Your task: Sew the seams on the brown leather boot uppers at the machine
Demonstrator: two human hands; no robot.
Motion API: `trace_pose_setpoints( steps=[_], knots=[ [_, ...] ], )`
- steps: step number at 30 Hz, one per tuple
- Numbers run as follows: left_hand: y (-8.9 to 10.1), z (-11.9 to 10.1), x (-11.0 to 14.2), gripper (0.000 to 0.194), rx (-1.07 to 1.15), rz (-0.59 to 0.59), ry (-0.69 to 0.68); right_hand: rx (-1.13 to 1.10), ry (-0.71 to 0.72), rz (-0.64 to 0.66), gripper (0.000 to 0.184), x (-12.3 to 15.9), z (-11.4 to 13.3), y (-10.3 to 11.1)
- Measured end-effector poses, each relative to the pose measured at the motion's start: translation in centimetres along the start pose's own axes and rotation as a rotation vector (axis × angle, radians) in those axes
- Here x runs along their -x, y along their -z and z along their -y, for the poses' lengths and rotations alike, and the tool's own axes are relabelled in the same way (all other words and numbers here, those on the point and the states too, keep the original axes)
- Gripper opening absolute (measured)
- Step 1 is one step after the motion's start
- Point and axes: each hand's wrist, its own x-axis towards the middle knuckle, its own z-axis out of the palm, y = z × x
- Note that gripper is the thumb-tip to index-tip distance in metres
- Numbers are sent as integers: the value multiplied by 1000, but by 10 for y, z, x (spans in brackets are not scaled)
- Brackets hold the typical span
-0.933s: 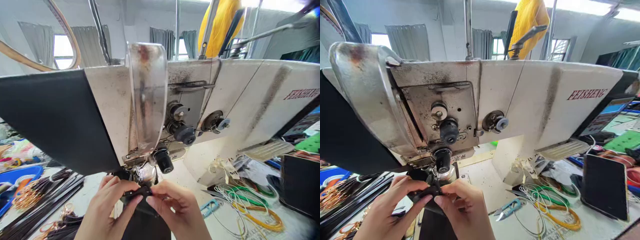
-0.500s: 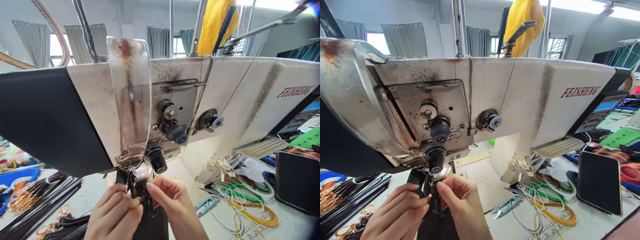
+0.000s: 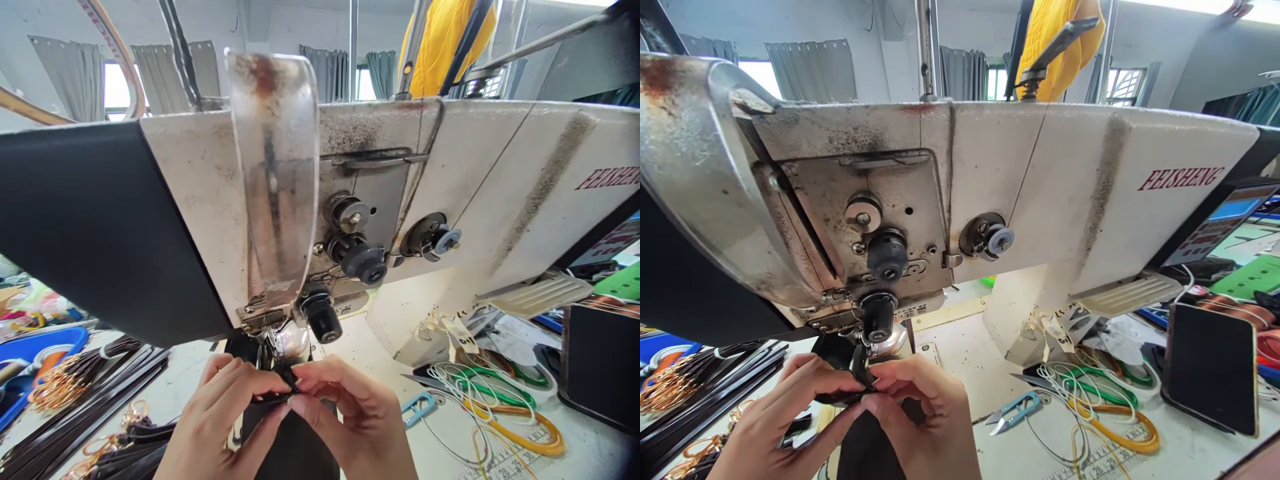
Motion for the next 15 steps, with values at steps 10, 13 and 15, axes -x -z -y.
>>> trace_pose_setpoints(
  steps=[10,13,15],
  knots=[
    [-4,1,-1,18,63,-107,-87,31,75,5,14,0,-1,-1],
    [-6,2,-1,21,61,-133,-110,192,245,-8,19,2,-3,2],
    [-7,2,0,25,63,-126,-123,344,426,14,24,4,-5,6]
  ],
)
